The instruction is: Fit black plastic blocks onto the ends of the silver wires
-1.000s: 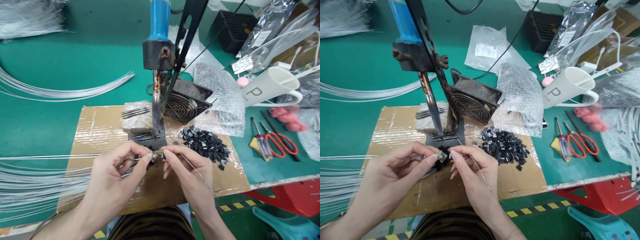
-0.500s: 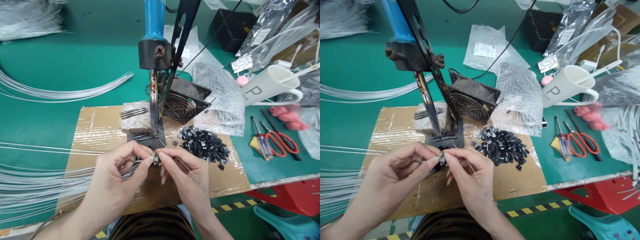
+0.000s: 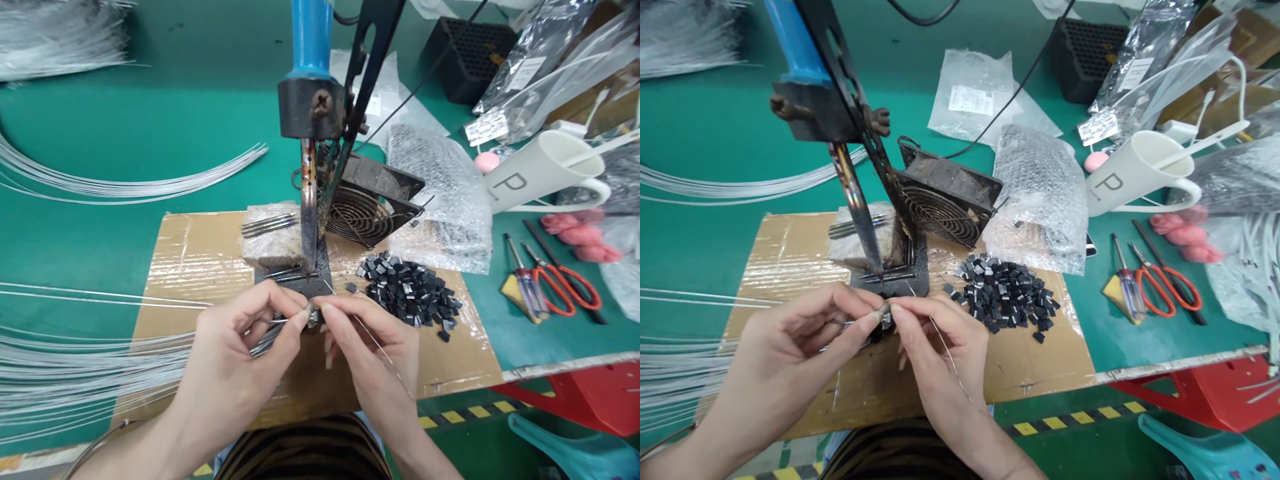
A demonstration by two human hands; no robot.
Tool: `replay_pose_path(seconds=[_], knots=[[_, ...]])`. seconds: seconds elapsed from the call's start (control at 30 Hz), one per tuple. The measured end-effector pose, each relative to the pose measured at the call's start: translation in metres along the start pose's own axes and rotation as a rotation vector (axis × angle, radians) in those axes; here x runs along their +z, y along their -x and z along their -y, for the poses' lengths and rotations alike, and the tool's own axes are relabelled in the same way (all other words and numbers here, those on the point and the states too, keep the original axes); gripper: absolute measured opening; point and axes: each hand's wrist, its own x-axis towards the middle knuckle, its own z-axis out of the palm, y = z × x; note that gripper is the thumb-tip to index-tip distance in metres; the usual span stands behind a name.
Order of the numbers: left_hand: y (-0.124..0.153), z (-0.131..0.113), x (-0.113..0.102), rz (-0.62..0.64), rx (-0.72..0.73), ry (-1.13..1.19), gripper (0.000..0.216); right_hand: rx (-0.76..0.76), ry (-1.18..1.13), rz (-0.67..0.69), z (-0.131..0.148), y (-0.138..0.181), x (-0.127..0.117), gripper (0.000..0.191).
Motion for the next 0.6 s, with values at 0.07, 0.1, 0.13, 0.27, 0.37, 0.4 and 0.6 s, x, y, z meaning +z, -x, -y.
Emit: replay_pose_path(seconds=[0.07, 0.1, 0.13, 0.27, 0.37, 0.4, 0.6], knots=[[-0.0013, 0.0008, 0.0001, -0.01, -0.003, -0.02, 0.014, -0.075, 0.102, 0.016, -0.0002, 0.0036, -0.0024, 0.03], [-0.0019, 0.0012, 0.0001, -0.014, -0.004, -0.03, 0.013, -0.097, 0.134, 0.019, -0.0001, 0.0055, -0.0035, 0.034], [-0.0024, 0.0015, 0.0001, -0.018, -0.002, -0.036, 0.013, -0.105, 0.15, 0.017, 0.0001, 0.0072, -0.0044, 0.036], [-0.0033, 0.0023, 0.0003, -0.031, -0.01, -0.04, 0.013, -0.125, 0.196, 0.027, 0.0027, 0.0108, -0.0061, 0.031], [-0.0036, 0.0036, 0.0007, -0.031, -0.011, -0.067, 0.011, -0.145, 0.254, 0.106, 0.0044, 0.0105, -0.0063, 0.033], [-0.0039, 0.004, 0.0007, -0.034, -0.007, -0.076, 0.01, -0.138, 0.264, 0.119, 0.0044, 0.0102, -0.0063, 0.03], [-0.0078, 0.0041, -0.0009, -0.054, -0.004, -0.127, 0.012, -0.213, 0.458, 0.048, -0.0012, 0.0068, -0.0079, 0.016]])
